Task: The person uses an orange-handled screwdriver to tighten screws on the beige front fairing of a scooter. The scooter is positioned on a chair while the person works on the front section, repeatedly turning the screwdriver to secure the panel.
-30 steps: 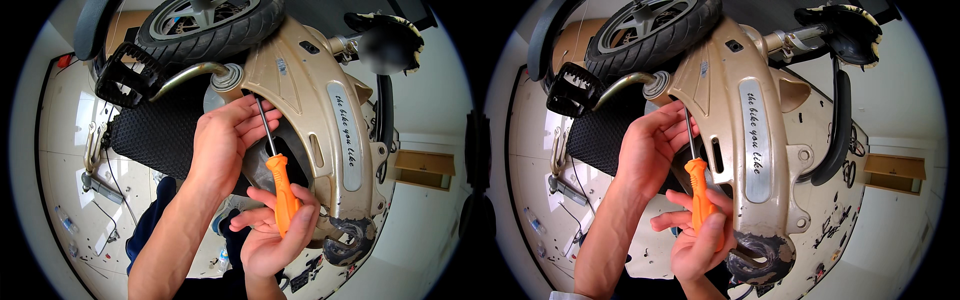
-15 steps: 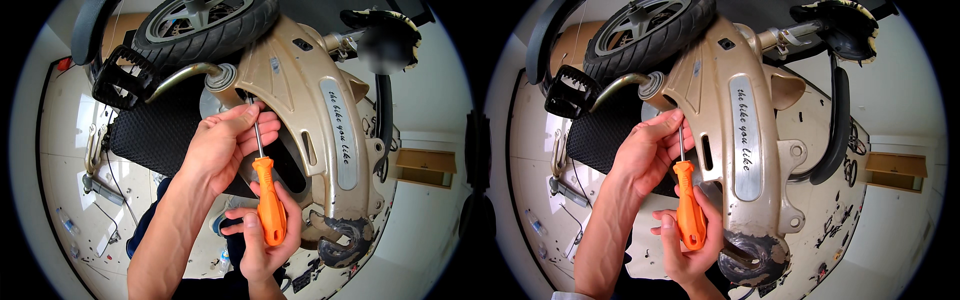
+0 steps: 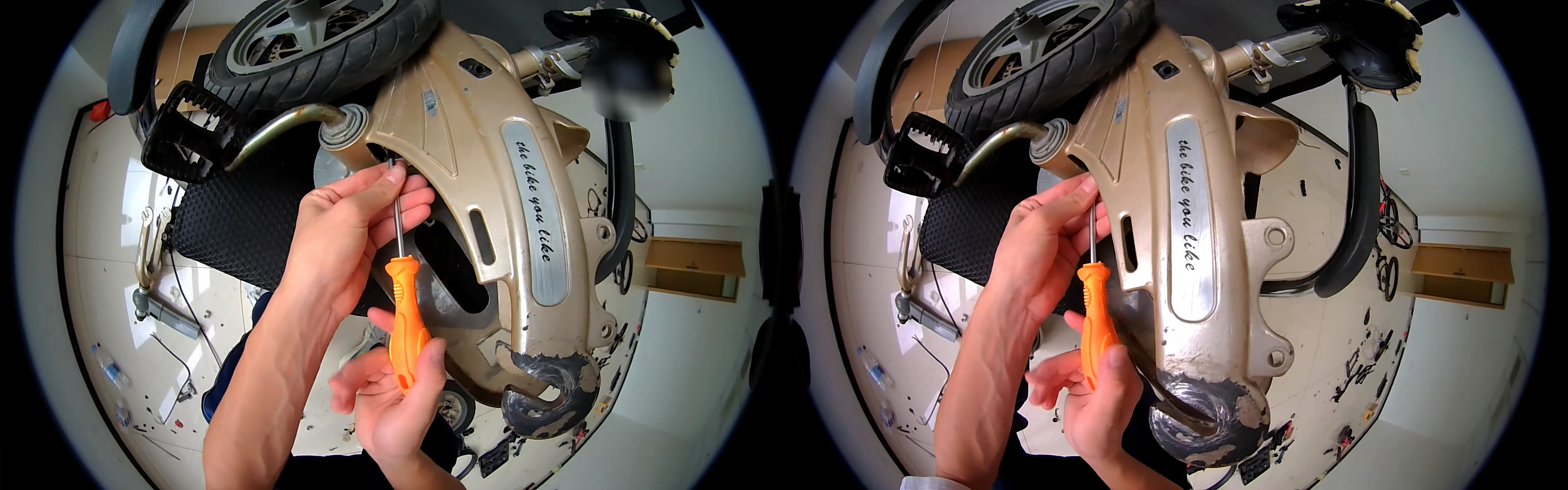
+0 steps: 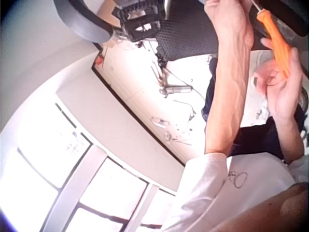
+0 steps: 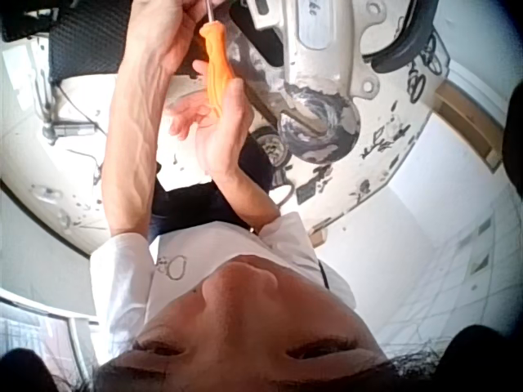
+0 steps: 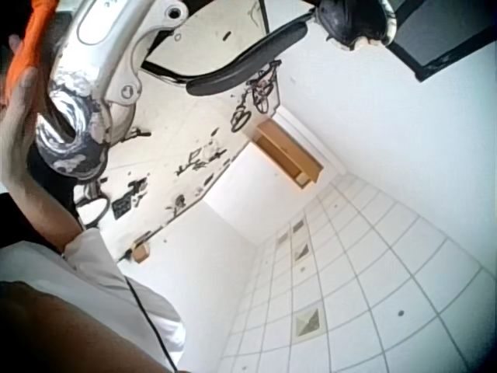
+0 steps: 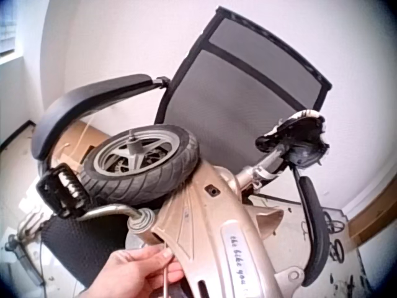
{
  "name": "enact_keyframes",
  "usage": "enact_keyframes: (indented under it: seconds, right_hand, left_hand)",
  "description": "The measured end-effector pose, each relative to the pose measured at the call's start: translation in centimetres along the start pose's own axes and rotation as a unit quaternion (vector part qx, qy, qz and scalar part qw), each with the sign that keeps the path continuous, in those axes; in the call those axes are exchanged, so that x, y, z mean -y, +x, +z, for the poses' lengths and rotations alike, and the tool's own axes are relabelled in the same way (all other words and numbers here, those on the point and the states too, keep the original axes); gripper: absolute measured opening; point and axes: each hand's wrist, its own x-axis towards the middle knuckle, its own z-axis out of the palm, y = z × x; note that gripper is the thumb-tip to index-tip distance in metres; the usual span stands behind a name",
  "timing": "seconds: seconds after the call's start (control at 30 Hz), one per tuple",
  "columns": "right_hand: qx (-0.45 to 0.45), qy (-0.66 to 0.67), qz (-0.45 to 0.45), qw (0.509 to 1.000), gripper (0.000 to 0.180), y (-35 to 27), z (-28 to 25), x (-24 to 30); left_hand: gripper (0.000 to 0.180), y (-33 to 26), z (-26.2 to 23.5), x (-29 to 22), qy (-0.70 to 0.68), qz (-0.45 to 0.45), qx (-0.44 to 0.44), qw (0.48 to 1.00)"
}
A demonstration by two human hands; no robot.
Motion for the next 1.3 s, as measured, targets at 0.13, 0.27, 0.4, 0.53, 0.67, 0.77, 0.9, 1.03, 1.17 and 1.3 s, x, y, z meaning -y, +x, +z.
enact_keyframes:
  seconds: [0.13, 0.27, 0.4, 0.53, 0.67, 0.77, 0.9, 1.03, 1.17, 1.3]
  right_hand:
    - [0.070, 0.233, 0.116, 0.963, 0.075, -0.2, -0.2, -0.2]
    - [0.224, 0.315, 0.170, 0.906, 0.075, -0.2, -1.7, -1.8]
    - [0.188, 0.160, 0.140, 0.959, 0.051, 0.2, -1.2, -0.4]
    - [0.068, -0.020, -0.004, 0.997, 0.049, -0.4, -1.7, -0.6]
    - [0.023, -0.093, -0.169, 0.981, 0.055, -1.8, -0.8, -2.6]
    - [-0.027, -0.142, -0.259, 0.955, 0.051, -1.3, -1.0, -3.8]
    - [-0.040, -0.209, -0.343, 0.915, 0.051, -0.4, -2.8, -4.2]
    - [-0.010, -0.196, -0.346, 0.917, 0.048, -0.5, -3.0, -4.1]
    - [-0.006, -0.266, -0.383, 0.885, 0.042, -0.2, -3.1, -4.5]
    - [-0.016, -0.209, -0.277, 0.938, 0.021, 0.0, -2.7, -3.8]
  left_hand:
    - [0.030, -0.1, -0.3, -0.3, -0.034, -0.005, 0.050, 0.998]
    - [0.029, -0.1, -0.4, -0.5, 0.010, 0.004, 0.058, 0.998]
    - [0.025, 0.2, -0.8, -0.4, -0.016, 0.000, 0.022, 1.000]
    - [0.023, 0.3, -0.3, 0.1, -0.018, 0.012, -0.013, 1.000]
    - [0.026, 0.1, 0.1, -0.2, -0.021, 0.010, -0.023, 0.999]
    - [0.032, 0.3, 0.0, 0.0, -0.013, 0.015, -0.023, 1.000]
    - [0.034, 0.2, 0.1, 0.0, 0.011, 0.021, -0.031, 0.999]
    - [0.033, 0.0, 0.1, -0.2, 0.011, 0.021, -0.031, 0.999]
    - [0.032, 0.0, 0.1, -0.2, 0.021, 0.021, -0.017, 0.999]
    - [0.030, 0.1, -0.2, 0.5, 0.042, 0.047, -0.030, 0.998]
